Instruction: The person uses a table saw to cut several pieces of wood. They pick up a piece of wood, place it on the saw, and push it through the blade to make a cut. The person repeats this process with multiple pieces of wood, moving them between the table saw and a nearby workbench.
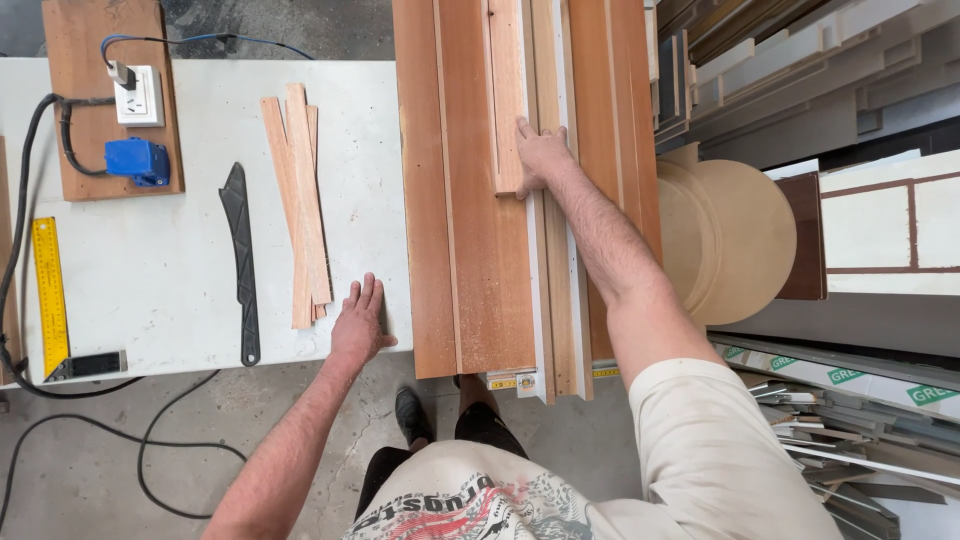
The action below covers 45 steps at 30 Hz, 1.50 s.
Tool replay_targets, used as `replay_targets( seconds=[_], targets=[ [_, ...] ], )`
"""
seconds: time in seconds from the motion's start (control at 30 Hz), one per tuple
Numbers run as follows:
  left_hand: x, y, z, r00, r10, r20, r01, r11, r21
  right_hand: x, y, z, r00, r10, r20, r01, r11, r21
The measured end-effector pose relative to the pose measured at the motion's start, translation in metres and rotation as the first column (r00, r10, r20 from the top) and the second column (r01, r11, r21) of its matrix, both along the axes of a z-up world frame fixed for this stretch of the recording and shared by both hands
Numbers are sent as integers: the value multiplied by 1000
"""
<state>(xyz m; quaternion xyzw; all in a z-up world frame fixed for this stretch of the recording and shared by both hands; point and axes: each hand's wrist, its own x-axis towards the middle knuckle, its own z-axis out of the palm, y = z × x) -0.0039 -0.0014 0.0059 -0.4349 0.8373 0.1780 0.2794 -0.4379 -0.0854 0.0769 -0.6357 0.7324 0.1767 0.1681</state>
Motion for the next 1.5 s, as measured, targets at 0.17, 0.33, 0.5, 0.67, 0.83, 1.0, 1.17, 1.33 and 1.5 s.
replay_targets(
  seconds=[0.17, 0.33, 0.5, 0.67, 0.83, 1.0, 1.17, 1.33, 1.5],
  targets=[
    [0, 1, -1, 1000, 10, 5, -10, 1000, 14, -4, -4, -4, 1000, 8, 4, -8, 1000, 3],
    [-1, 1, -2, 1000, 0, 20, 0, 1000, 10, -5, -9, 2, 1000, -3, 10, 3, 1000, 19],
    [-2, 0, 2, 1000, 1, 23, -1, 1000, 16, -12, -16, -5, 1000, -8, 16, 8, 1000, 7],
    [-2, 2, 4, 999, -17, 40, 16, 1000, 9, -20, -25, -10, 1000, -12, 21, 12, 1000, 1],
    [-6, 0, 20, 999, 0, 40, -2, 999, 43, -35, -53, -17, 999, -37, 37, 37, 999, -13],
    [-7, 0, 23, 997, -4, 77, 0, 999, 45, -50, -89, -12, 999, -29, 41, 29, 1000, 0],
    [-1, 0, 5, 989, -32, 142, 25, 998, 50, -75, -134, -17, 1000, 0, 14, 0, 1000, -12],
    [13, 2, -32, 997, -77, 12, 77, 997, 4, -79, -179, -3, 997, 28, -74, -23, 997, 78],
    [15, 5, -33, 998, -30, -54, 31, 999, 11, -79, -198, -22, 987, 93, -131, -87, 995, 48]
  ],
)
